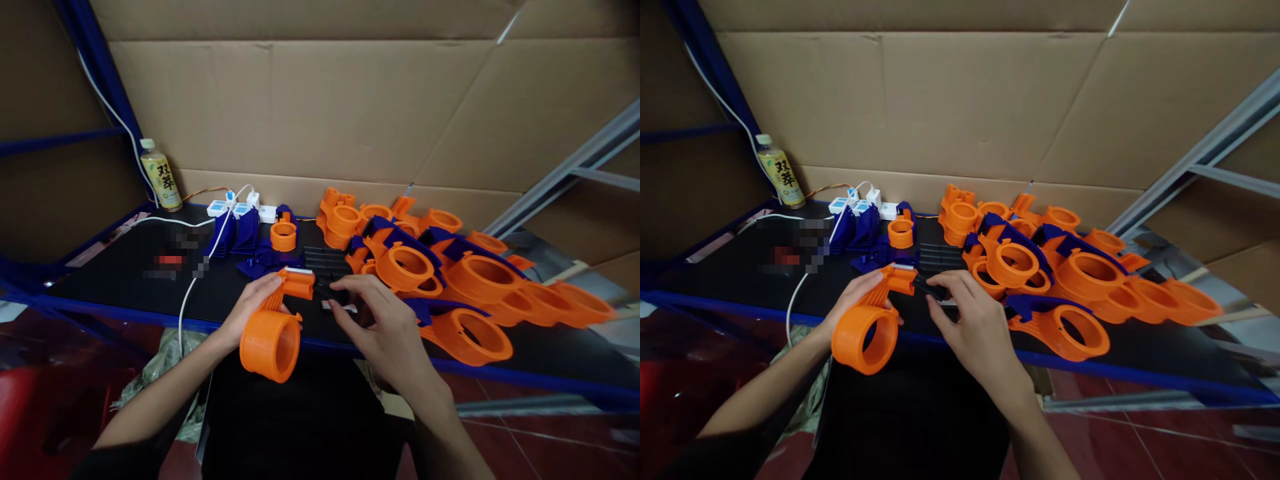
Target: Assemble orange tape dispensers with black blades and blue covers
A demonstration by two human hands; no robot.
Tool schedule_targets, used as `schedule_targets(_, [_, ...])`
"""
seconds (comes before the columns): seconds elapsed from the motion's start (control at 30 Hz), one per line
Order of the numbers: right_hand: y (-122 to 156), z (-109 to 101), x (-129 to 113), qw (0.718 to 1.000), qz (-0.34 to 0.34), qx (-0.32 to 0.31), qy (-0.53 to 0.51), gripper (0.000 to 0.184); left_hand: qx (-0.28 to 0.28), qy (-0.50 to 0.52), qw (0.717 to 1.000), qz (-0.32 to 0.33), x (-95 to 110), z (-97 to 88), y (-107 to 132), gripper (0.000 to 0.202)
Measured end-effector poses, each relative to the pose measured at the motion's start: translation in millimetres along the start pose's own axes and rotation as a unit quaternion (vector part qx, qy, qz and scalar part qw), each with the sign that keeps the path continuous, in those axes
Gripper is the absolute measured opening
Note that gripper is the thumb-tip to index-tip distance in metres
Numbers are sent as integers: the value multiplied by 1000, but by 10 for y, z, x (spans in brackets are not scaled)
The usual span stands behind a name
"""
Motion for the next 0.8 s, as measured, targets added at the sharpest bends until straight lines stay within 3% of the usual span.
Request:
schedule_targets(0.17, [-11, 97, -10, 999, -11, -6, -30, 20, -46, -52, 997, 16, 3, 105, 51, 57])
schedule_targets(0.33, [-5, 214, -79, 998, -17, 54, -37, 16, -84, -90, 992, 40, 16, 165, 70, 53])
schedule_targets(0.5, [54, 320, -129, 996, -11, 86, 4, 10, -87, -105, 989, 49, -4, 145, 72, 57])
schedule_targets(0.67, [95, 365, -196, 995, -38, 71, 53, 17, -87, -136, 985, 57, -7, 155, 104, 57])
schedule_targets(0.8, [73, 338, -233, 997, -54, 57, 23, 25, -73, -83, 993, 48, -14, 127, 79, 55])
Point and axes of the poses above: each hand's wrist, its own y-axis away from the middle knuckle, its own z-axis out of the palm, x = y × z, the point moved 4 cm from there along -y, towards the middle knuckle, and after that the axes turned 3 degrees about -y, right-handed, at the moved point
